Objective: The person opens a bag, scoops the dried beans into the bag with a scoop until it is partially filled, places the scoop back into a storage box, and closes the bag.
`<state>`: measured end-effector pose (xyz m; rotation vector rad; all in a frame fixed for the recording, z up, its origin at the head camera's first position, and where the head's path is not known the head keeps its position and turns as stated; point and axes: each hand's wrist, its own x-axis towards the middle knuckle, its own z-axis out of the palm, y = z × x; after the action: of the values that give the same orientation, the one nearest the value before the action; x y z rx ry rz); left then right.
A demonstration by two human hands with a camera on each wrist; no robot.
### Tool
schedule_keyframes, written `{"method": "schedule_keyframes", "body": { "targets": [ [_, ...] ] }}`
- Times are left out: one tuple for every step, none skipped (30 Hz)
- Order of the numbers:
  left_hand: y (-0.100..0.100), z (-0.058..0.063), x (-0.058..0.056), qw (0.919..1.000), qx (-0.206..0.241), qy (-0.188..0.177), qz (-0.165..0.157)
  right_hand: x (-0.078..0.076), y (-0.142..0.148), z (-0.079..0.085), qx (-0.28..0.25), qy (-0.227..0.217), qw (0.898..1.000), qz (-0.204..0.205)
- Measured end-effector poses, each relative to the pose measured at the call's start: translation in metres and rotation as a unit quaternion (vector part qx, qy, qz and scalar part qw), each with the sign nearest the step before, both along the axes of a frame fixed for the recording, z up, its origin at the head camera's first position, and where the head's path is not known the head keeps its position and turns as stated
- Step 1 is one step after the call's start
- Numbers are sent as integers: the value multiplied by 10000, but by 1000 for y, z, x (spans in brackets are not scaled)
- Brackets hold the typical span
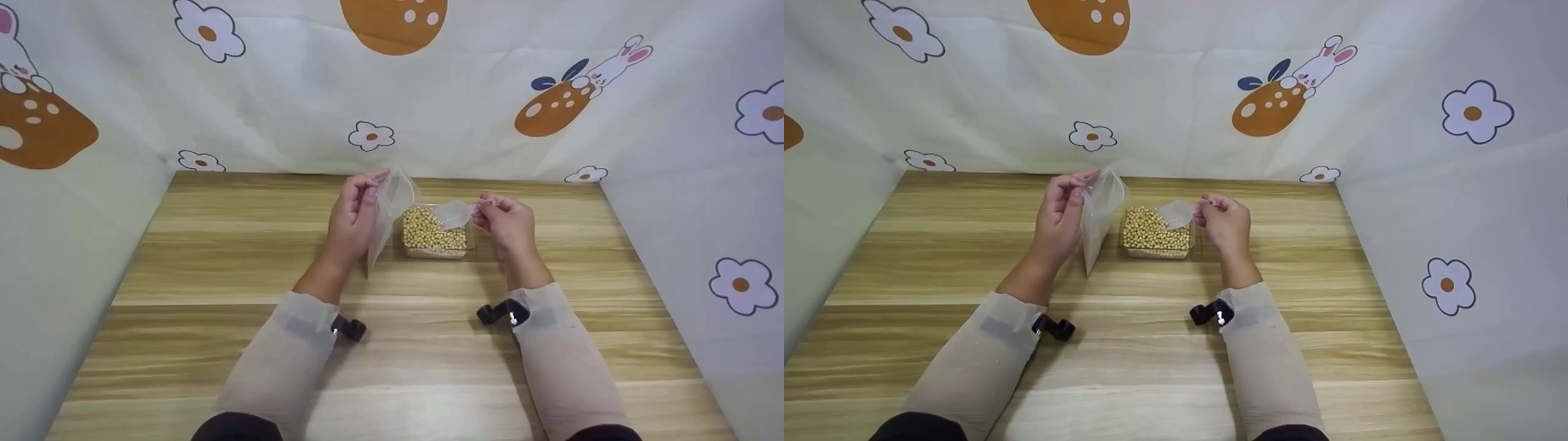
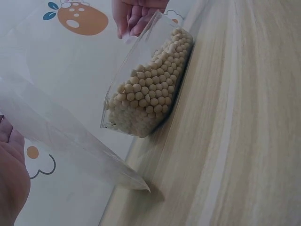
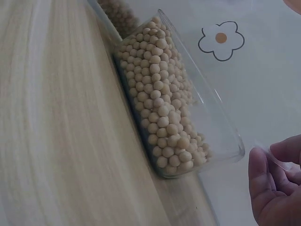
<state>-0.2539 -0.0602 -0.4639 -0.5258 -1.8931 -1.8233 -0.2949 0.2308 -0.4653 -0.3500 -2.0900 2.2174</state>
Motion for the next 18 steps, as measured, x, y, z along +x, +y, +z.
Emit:
{"method": "schedule_keyframes", "body": {
  "targets": [
    [0,0,0,10000,-19,-17,21,0,1,-1,-33,-51,10000,7],
    [0,0,0,10000,-26,-25,34,-1,1,-2,-69,-95,9999,15],
    [0,0,0,10000,-35,-33,41,-1,1,-3,-115,-145,9998,19],
    [0,1,0,10000,-48,-35,45,-2,2,-4,-171,-194,9997,25],
    [0,0,0,10000,-59,-36,44,-2,2,-5,-240,-242,9994,28],
    [0,1,0,10000,-67,-33,37,-3,2,-5,-334,-274,9991,43],
    [0,0,0,10000,-64,-32,25,-4,3,-6,-417,-308,9986,54],
    [0,0,0,10000,-59,-32,15,-4,3,-7,-514,-335,9981,63],
    [0,0,0,10000,-68,-39,15,-5,3,-7,-604,-374,9975,68],
    [0,0,0,10000,-70,-44,16,-5,3,-8,-686,-404,9968,81],
    [0,0,0,10000,-74,-54,20,-5,3,-9,-763,-427,9961,91],
    [0,0,0,10000,-74,-58,25,-5,3,-9,-843,-449,9954,107],
    [0,0,0,9999,-73,-63,28,-5,3,-10,-901,-486,9947,114],
    [0,1,0,9999,-75,-67,33,-5,2,-10,-955,-534,9939,130],
    [0,1,0,9999,-77,-65,32,-4,2,-11,-982,-580,9934,144],
    [0,1,1,10000,-66,-67,24,-4,2,-11,-1032,-626,9925,168],
    [0,1,1,10000,-60,-76,15,-4,2,-11,-1066,-665,9919,182],
    [0,2,1,10000,-51,-78,4,-4,1,-11,-1093,-704,9913,198]
  ]
}}
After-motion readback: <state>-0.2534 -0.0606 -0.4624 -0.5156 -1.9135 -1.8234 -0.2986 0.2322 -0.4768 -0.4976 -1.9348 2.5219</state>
